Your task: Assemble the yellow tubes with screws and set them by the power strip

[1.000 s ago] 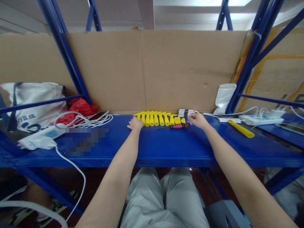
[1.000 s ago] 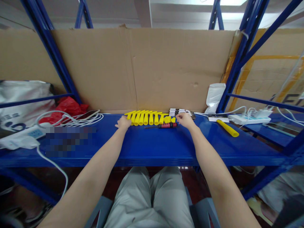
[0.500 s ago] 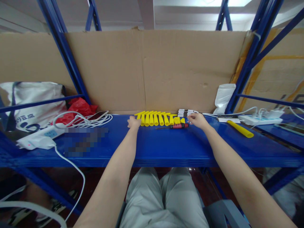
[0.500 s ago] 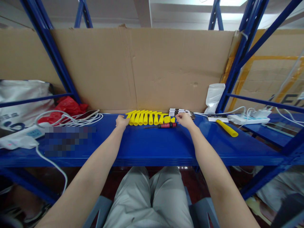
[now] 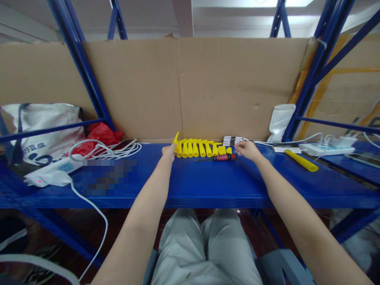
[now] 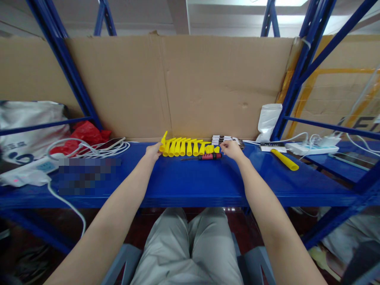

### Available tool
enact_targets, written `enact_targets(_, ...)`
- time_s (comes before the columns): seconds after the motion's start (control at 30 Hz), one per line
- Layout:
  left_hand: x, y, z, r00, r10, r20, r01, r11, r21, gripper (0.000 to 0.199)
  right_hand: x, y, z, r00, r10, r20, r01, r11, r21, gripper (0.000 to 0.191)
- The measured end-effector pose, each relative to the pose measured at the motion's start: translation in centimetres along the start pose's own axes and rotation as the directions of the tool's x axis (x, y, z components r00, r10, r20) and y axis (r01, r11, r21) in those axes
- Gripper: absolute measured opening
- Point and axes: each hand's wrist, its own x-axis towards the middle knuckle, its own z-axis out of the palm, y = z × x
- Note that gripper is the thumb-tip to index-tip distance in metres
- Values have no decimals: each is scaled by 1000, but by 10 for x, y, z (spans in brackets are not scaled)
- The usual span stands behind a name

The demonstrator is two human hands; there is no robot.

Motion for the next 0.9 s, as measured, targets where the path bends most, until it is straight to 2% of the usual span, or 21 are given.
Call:
enact_targets(0.07,-4,6,1,993,-118,2,117,986,-118,14,0,-1,0,1000,11,-2,-11,1000,-6,16)
enact_targets(0.27,-19,18,3,996,-88,35,93,983,-161,13,0,-2,0,1000,23,2,-23,1000,-3,17)
enact_targets(0.4,-32,22,5,999,-17,29,20,993,-115,15,0,-2,-1,1000,19,2,-19,1000,5,17)
enact_targets(0.5,-40,24,8,999,34,3,-34,991,-126,25,-1,-2,-1,999,33,3,-33,999,15,16)
enact_targets(0.63,-43,20,13,990,140,28,-137,986,-97,27,-1,-2,-3,998,54,-14,-54,999,-3,16)
enact_targets(0.7,-41,17,15,977,211,24,-208,975,-75,28,0,-1,-4,997,74,-28,-76,996,-52,17)
enact_targets(0.8,-37,11,15,935,354,11,-354,935,15,28,0,-1,-7,990,108,-93,-123,977,-176,19)
enact_targets(0.9,-37,9,15,906,418,74,-423,903,79,20,-2,-4,-12,969,164,-184,-215,927,-308,21)
